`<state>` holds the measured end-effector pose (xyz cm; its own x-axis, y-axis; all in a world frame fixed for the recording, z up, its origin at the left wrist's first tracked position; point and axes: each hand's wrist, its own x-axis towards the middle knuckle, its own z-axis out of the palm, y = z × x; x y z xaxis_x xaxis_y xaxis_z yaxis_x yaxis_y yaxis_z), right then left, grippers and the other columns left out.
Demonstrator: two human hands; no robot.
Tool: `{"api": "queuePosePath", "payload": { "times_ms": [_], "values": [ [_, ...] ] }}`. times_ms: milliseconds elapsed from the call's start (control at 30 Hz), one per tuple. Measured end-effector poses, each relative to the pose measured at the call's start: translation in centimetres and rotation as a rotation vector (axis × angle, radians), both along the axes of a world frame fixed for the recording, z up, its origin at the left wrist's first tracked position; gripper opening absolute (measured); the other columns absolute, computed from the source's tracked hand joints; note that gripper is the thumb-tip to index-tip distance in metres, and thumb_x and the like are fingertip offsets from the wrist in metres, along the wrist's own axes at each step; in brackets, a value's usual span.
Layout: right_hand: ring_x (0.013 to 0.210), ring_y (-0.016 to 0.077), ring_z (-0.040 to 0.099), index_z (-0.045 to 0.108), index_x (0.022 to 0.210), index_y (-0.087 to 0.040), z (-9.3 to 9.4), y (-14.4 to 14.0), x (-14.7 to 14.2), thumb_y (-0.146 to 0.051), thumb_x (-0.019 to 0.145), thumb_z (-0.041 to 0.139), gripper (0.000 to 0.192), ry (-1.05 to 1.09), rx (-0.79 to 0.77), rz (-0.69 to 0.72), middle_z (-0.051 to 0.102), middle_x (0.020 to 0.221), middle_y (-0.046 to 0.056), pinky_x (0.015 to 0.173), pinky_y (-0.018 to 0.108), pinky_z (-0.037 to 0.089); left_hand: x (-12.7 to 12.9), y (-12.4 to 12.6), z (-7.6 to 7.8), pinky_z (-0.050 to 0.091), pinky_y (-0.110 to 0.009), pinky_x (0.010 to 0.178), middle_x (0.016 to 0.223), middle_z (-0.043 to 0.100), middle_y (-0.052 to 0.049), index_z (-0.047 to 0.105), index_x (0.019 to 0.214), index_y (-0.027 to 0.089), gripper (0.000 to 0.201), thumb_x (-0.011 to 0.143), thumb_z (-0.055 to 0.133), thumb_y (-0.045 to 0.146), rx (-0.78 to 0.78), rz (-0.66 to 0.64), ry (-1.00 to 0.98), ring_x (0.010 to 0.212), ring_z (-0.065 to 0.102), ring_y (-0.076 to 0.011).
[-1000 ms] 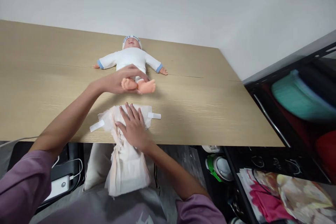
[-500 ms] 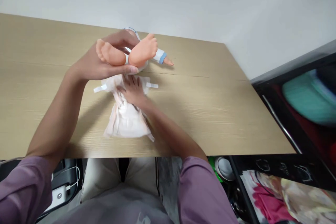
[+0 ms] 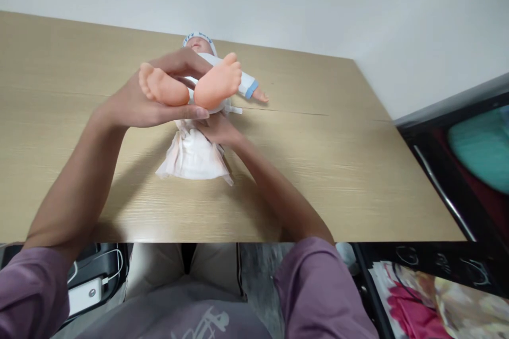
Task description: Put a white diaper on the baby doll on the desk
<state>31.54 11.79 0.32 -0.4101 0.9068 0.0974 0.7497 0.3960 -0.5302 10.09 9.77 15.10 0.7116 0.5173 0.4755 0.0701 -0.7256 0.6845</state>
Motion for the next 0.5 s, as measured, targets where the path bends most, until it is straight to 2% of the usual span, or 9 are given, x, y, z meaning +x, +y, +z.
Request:
{"api": "queuePosePath", "payload": {
  "times_ms": [67,133,200,267,333,367,433,500],
  "values": [
    [0.163,0.0354,0.056,0.07,0.158,-0.021,0.1,-2.8,2.2,-0.059,0.121,0.049,0.057,0.032,0.049,0.021,0.069,0.168,0.013,0.141,0.058,0.041,-0.1,-0.2,-0.7,0.063,-0.053,0.118,0.14,0.08,-0.007,0.076,0.135,0.027,0.056,0.098,0.088,0.067,-0.034,-0.002,0.007,0.139,0.076,-0.0359],
    [0.159,0.0403,0.059,0.072,0.153,-0.022,0.3,-5.9,3.9,-0.064,0.119,0.051,0.058,0.098,0.147,-0.044,0.072,0.161,0.016,0.139,0.066,0.042,-0.1,-0.6,-1.6,0.064,-0.053,0.117,0.14,0.081,-0.009,0.077,0.135,0.027,0.055,0.097,0.09,0.064,-0.058,-0.014,0.001,0.134,0.078,-0.0349],
    [0.157,0.0447,0.059,0.065,0.16,-0.022,0.6,-8.8,4.7,-0.069,0.116,0.057,0.065,0.182,0.257,-0.159,0.069,0.162,0.019,0.136,0.072,0.043,0.0,-1.2,-2.7,0.064,-0.051,0.115,0.138,0.082,-0.009,0.078,0.134,0.027,0.054,0.096,0.092,0.062,-0.057,-0.023,-0.016,0.13,0.079,-0.0329],
    [0.162,0.0463,0.053,0.048,0.174,-0.025,1.3,-10.8,4.3,-0.07,0.113,0.061,0.077,0.246,0.332,-0.216,0.059,0.172,0.02,0.136,0.074,0.041,0.3,-2.1,-3.7,0.063,-0.048,0.114,0.136,0.084,-0.009,0.08,0.134,0.027,0.054,0.095,0.092,0.062,-0.031,-0.022,-0.016,0.128,0.079,-0.031],
    [0.17,0.0445,0.045,0.033,0.183,-0.028,2.4,-11.8,3.5,-0.067,0.113,0.062,0.086,0.279,0.361,-0.171,0.049,0.182,0.017,0.139,0.072,0.039,0.5,-3.1,-4.6,0.061,-0.046,0.115,0.136,0.085,-0.01,0.08,0.132,0.026,0.056,0.094,0.09,0.066,0.011,0.012,-0.005,0.128,0.079,-0.03],
    [0.171,0.043,0.044,0.03,0.184,-0.028,3.1,-11.9,3.1,-0.064,0.113,0.062,0.086,0.28,0.355,-0.125,0.047,0.184,0.015,0.141,0.069,0.038,0.4,-3.6,-5.1,0.059,-0.046,0.116,0.136,0.084,-0.011,0.08,0.132,0.026,0.057,0.094,0.089,0.068,0.038,0.039,0.006,0.129,0.078,-0.03],
    [0.17,0.0401,0.047,0.035,0.183,-0.028,4.1,-11.9,2.9,-0.056,0.114,0.06,0.079,0.258,0.327,-0.02,0.051,0.182,0.013,0.142,0.065,0.039,-0.3,-4.3,-5.8,0.058,-0.047,0.117,0.137,0.084,-0.011,0.08,0.131,0.026,0.059,0.094,0.086,0.071,0.099,0.094,0.037,0.128,0.077,-0.0309],
    [0.167,0.037,0.052,0.051,0.176,-0.028,4.7,-11.9,3.6,-0.048,0.114,0.053,0.065,0.21,0.305,0.095,0.06,0.175,0.01,0.142,0.062,0.04,-1.9,-4.8,-6.4,0.056,-0.049,0.117,0.135,0.083,-0.012,0.08,0.13,0.026,0.056,0.094,0.085,0.069,0.168,0.138,0.097,0.127,0.076,-0.0325]
  ]
}}
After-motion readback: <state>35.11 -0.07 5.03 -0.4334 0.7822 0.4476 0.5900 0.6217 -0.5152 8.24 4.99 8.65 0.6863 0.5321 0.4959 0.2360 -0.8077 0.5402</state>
